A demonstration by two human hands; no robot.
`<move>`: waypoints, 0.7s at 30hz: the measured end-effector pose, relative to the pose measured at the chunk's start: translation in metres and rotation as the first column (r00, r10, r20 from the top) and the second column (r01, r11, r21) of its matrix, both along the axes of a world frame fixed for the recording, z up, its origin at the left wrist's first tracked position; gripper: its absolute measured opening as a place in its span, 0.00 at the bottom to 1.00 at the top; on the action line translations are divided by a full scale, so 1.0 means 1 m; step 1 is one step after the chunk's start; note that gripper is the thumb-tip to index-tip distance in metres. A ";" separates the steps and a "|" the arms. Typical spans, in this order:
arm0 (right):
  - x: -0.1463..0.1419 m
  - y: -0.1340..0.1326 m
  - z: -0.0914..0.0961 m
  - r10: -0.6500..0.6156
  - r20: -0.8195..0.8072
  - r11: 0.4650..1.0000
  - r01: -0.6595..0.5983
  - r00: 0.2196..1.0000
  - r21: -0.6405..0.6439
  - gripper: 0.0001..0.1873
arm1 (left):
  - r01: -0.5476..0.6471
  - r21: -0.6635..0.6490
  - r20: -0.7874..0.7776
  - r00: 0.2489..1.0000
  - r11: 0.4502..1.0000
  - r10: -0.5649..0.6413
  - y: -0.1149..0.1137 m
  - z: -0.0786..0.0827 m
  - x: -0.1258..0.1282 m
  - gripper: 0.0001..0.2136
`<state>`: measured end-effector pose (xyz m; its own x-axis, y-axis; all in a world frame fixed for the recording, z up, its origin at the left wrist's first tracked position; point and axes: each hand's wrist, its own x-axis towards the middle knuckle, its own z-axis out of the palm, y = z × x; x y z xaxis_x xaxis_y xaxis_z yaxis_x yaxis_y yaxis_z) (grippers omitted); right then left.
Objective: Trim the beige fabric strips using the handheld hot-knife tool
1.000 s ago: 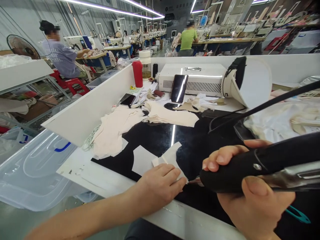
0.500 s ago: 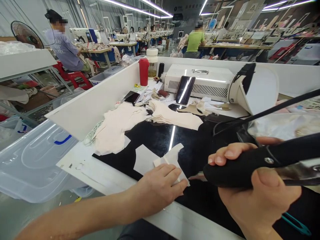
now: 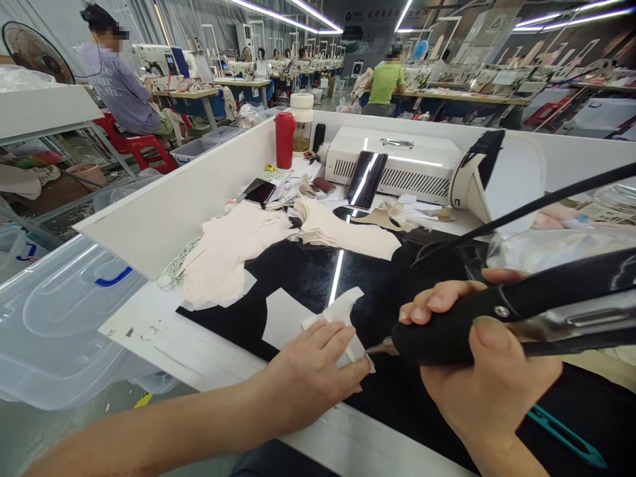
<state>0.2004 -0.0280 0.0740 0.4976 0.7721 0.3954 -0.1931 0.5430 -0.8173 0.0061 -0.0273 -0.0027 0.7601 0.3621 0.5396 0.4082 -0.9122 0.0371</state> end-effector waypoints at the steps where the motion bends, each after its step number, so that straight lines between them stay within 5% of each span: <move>1: 0.000 0.001 0.000 -0.001 0.003 1.000 0.001 1.000 0.003 0.22 | 0.000 -0.005 -0.008 1.000 1.000 0.000 0.000 -0.001 0.000 0.13; 21: -0.005 0.013 -0.006 0.004 -0.009 0.997 -0.004 1.000 0.075 0.25 | -0.019 -0.045 0.020 1.000 0.999 0.020 -0.004 -0.004 0.000 0.11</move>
